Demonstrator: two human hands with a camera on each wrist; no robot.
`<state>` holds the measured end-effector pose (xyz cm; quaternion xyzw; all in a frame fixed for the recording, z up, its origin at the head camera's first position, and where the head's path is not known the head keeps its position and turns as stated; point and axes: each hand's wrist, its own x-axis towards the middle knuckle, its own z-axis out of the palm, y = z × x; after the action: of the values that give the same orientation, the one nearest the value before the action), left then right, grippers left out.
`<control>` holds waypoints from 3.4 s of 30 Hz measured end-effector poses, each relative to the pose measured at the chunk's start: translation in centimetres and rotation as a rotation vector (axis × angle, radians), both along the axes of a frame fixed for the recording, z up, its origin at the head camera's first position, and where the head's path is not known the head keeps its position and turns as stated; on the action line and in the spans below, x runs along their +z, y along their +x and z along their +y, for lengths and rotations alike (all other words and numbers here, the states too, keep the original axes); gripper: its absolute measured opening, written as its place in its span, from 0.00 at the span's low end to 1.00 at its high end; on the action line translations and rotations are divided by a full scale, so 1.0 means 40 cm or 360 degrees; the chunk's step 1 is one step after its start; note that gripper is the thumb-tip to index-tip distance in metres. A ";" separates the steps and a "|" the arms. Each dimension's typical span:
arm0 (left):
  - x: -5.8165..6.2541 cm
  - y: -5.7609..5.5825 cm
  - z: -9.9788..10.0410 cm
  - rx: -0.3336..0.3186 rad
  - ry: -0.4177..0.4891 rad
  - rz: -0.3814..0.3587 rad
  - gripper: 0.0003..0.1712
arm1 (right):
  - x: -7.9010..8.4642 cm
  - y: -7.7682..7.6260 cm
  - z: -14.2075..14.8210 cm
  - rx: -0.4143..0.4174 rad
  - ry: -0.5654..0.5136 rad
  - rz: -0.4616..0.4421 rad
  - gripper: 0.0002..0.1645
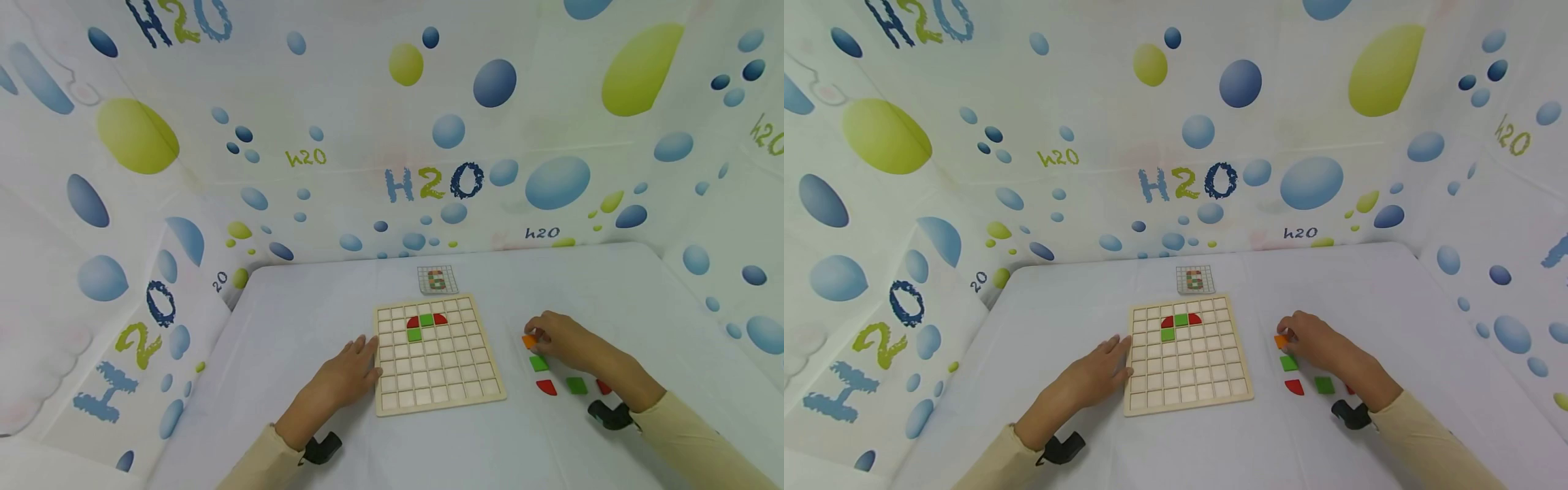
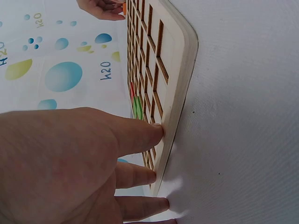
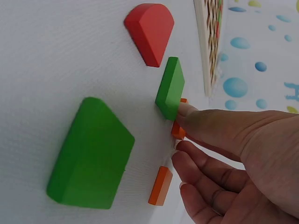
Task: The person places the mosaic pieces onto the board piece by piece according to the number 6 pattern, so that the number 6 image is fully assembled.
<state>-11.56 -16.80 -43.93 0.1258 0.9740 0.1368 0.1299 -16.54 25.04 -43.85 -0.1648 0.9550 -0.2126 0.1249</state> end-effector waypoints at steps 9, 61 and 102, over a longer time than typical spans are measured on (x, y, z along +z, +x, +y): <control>-0.004 0.002 -0.003 -0.0003 0.0015 0.0013 0.37 | -0.005 0.003 0.001 0.0023 -0.0049 0.0043 0.13; 0.009 0.006 -0.001 0.0004 0.0030 0.0010 0.36 | 0.047 -0.025 -0.108 0.0255 -0.0002 0.0296 0.11; -0.003 0.005 -0.007 -0.0016 0.0007 0.0026 0.36 | 0.041 -0.033 -0.322 0.0406 -0.0041 0.0141 0.13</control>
<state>-11.38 -17.10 -44.05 0.1321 0.9740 0.1374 0.1224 -17.87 12.17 -42.22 -0.2957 0.9280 -0.1998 0.1066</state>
